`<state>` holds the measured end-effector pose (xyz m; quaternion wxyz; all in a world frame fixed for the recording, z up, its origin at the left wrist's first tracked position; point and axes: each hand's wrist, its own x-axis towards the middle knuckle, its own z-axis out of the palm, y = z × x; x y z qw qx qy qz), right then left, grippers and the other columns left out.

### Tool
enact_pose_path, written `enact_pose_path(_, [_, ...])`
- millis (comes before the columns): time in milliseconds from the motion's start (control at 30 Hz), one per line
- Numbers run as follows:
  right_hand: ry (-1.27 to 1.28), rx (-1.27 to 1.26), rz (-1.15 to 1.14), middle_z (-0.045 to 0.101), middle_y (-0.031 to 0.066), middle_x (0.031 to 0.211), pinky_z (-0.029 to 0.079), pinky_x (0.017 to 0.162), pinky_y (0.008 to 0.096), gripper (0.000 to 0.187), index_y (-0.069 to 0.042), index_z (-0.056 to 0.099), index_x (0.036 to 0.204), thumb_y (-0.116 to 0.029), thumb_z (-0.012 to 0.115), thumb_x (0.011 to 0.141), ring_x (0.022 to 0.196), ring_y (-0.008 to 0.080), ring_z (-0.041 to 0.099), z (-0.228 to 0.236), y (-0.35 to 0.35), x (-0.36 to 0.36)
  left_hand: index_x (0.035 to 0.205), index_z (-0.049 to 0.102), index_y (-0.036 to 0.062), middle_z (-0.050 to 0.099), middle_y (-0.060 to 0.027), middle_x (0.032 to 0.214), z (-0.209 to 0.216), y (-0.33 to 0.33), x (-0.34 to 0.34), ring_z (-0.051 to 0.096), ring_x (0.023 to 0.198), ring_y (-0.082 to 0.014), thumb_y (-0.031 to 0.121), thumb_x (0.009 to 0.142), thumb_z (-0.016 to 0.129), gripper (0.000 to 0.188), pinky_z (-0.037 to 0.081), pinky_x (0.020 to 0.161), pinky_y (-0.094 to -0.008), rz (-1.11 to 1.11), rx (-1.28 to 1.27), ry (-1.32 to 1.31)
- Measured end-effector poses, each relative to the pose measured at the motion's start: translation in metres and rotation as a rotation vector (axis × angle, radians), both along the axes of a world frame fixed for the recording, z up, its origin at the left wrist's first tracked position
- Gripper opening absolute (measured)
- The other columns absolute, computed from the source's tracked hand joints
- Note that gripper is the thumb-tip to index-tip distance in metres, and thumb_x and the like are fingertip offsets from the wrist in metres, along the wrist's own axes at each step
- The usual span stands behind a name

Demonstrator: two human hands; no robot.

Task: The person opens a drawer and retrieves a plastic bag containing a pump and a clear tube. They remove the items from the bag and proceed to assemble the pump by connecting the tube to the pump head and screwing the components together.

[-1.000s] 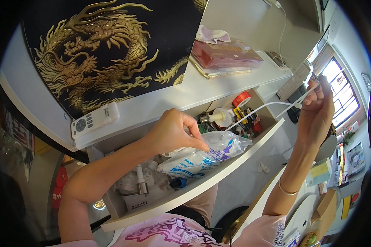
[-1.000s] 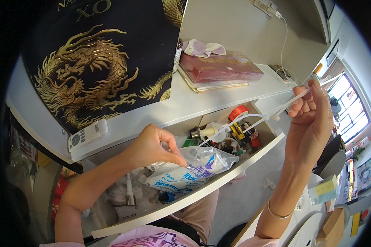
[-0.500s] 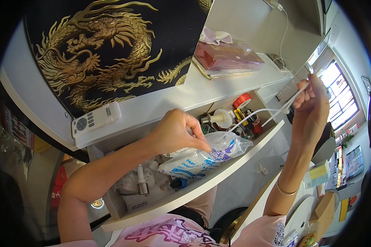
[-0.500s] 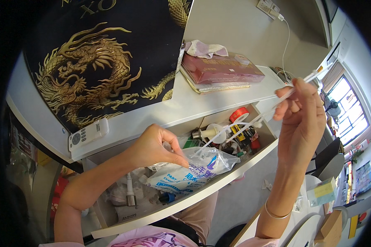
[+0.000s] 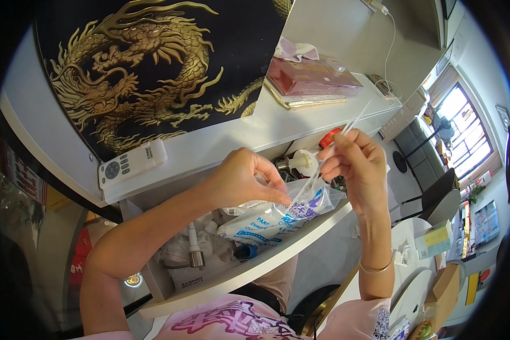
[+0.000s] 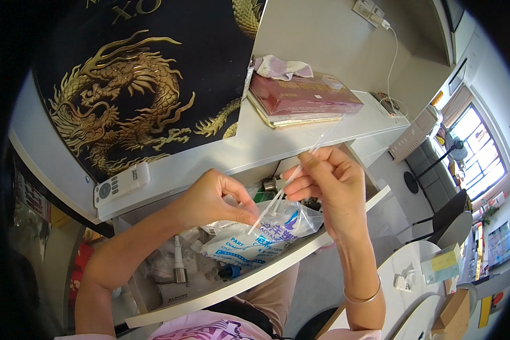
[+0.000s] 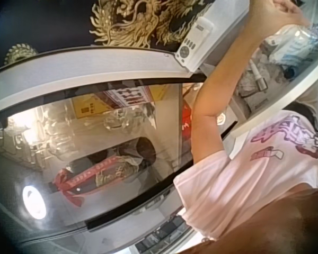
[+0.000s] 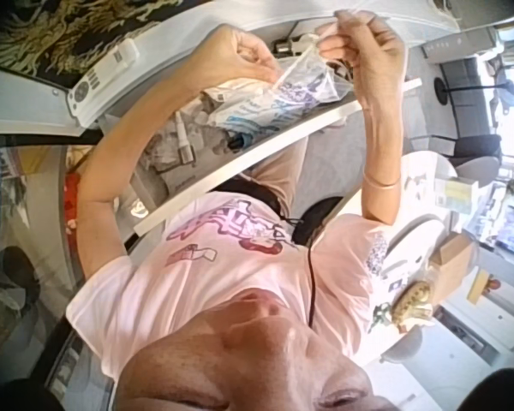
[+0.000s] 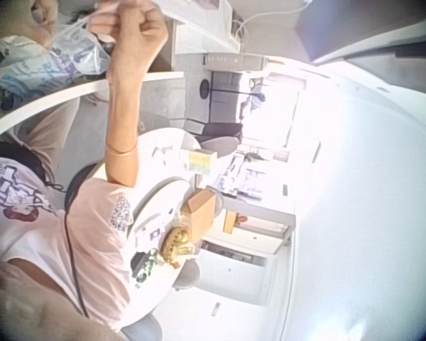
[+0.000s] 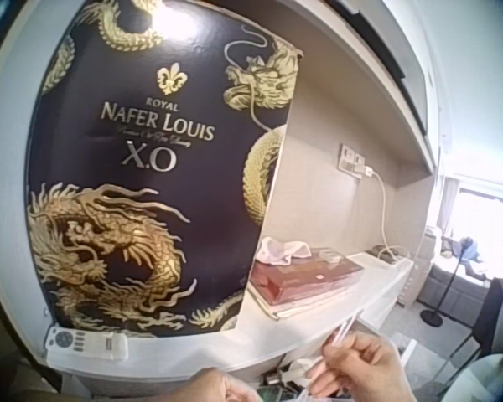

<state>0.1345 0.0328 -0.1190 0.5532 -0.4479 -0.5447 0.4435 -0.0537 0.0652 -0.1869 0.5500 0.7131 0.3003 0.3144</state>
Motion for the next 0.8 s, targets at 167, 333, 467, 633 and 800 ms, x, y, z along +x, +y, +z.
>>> enact_pose_path(167, [0.012, 0.016, -0.053, 0.059, 0.0132, 0.069, 0.048, 0.046, 0.0204, 0.012, 0.002, 0.051, 0.079, -0.011, 0.05, 0.081, 0.052, 0.0137, 0.058, 0.002, -0.003, 0.003, 0.071, 0.066, 0.0026, 0.062, -0.0053, 0.065, 0.003, -0.002, 0.0, 0.051, 0.058, -0.0065, 0.02, 0.062, 0.072, 0.021, 0.04, 0.057, -0.0197, -0.02, 0.034, -0.022])
enact_pose_path(333, [-0.038, 0.102, -0.039, 0.059, 0.0138, 0.071, 0.048, 0.045, 0.02, 0.012, 0.002, 0.051, 0.08, -0.01, 0.052, 0.08, 0.052, 0.0131, 0.057, 0.008, -0.003, 0.014, 0.075, 0.066, 0.0024, 0.063, -0.0067, 0.067, 0.003, -0.002, 0.002, 0.053, 0.061, -0.006, 0.016, 0.066, 0.069, 0.016, 0.04, 0.059, -0.0194, -0.053, 0.093, -0.067])
enact_pose_path(467, [-0.041, 0.042, -0.012, 0.059, 0.0137, 0.072, 0.049, 0.048, 0.0209, 0.013, 0.004, 0.052, 0.079, -0.009, 0.054, 0.078, 0.054, 0.014, 0.058, -0.001, -0.006, 0.006, 0.077, 0.066, 0.0019, 0.062, -0.0061, 0.066, 0.004, -0.002, 0.002, 0.052, 0.06, -0.0048, 0.017, 0.065, 0.07, 0.019, 0.04, 0.059, -0.0191, -0.046, 0.049, -0.023])
enact_pose_path(633, [0.084, -0.009, 0.017, 0.059, 0.0142, 0.073, 0.051, 0.053, 0.0223, 0.012, 0.003, 0.052, 0.08, -0.008, 0.053, 0.078, 0.058, 0.0146, 0.06, -0.007, -0.005, 0.004, 0.077, 0.066, 0.0018, 0.062, -0.0057, 0.065, -0.003, 0.001, 0.003, 0.051, 0.06, -0.0041, 0.02, 0.065, 0.071, 0.023, 0.04, 0.057, -0.0181, -0.041, 0.0, -0.064])
enact_pose_path(800, [0.253, -0.051, 0.046, 0.06, 0.0156, 0.076, 0.051, 0.054, 0.0209, 0.012, 0.004, 0.052, 0.08, -0.008, 0.05, 0.079, 0.059, 0.0149, 0.06, -0.011, -0.004, 0.008, 0.084, 0.063, 0.0013, 0.062, -0.0073, 0.074, 0.003, -0.003, 0.003, 0.055, 0.066, -0.0072, 0.017, 0.064, 0.071, 0.027, 0.042, 0.061, -0.0202, -0.025, 0.032, -0.1])
